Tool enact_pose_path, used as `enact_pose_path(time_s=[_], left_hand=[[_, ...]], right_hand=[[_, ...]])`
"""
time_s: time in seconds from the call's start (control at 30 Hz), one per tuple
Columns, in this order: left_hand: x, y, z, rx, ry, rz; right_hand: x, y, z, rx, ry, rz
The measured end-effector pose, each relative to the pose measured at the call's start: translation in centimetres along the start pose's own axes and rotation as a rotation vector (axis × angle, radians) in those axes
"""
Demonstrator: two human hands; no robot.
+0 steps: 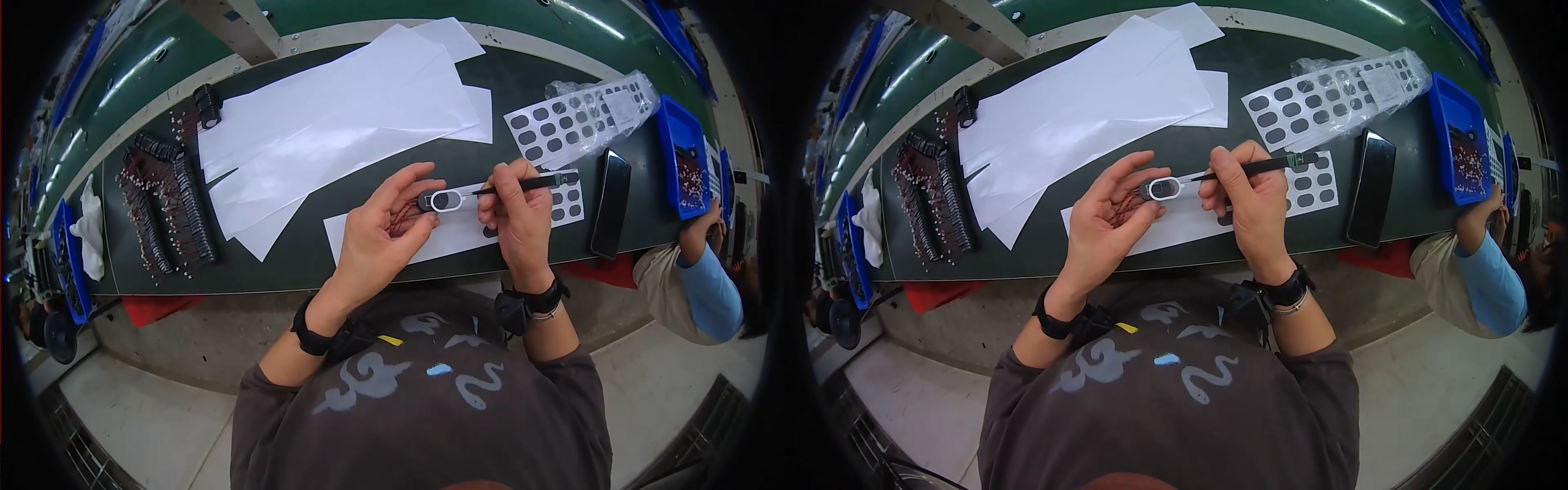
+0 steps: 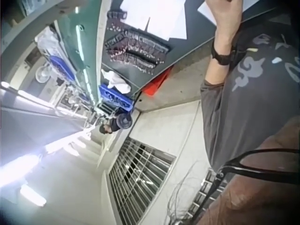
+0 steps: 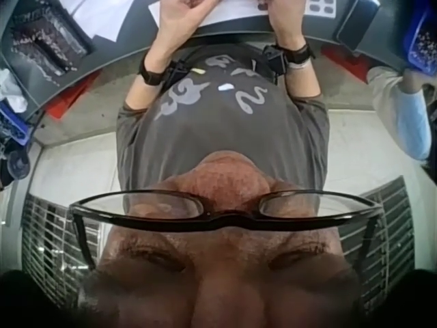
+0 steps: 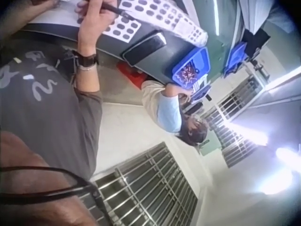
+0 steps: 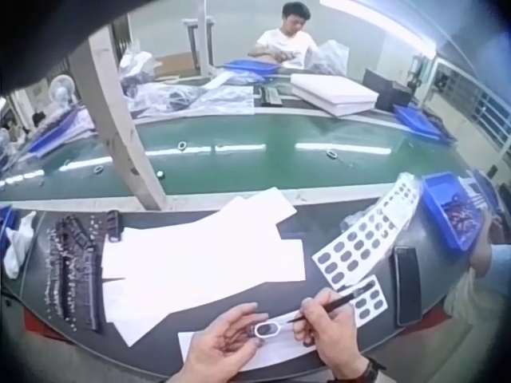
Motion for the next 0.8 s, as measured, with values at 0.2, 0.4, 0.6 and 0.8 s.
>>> enact_pose_path(time_s=[0.2,0.4,0.6,0.8], left_hand=[[0.05,0.0,-0.07,0.011,0.039,-0.004],[0.09,0.09,-0.1,0.023,0.017,-0.001],[0.07,0.11,-0.14,0.02,0.024,-0.001],[0.02,0.13,-0.17,0.018,0.033,-0.003]], right_hand=[[0.15,-0.05,-0.09,-0.022,-0.03,-0.005],[0.38,-0.06,-0.24,-0.045,-0.072,-0.017],[0.59,-0.03,-0.27,-0.052,-0.069,-0.011],[0.74,-0.08,-0.34,-0.052,-0.08,-0.013]])
Point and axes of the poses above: each hand's wrist, its own y-axis towards the middle knuckle, its own x-axis out of the palm, z = x × y, the point moved 10 cm from there along y, towards the middle knuckle, and after that the axes turned 4 degrees about z, right-handed, at the moved point
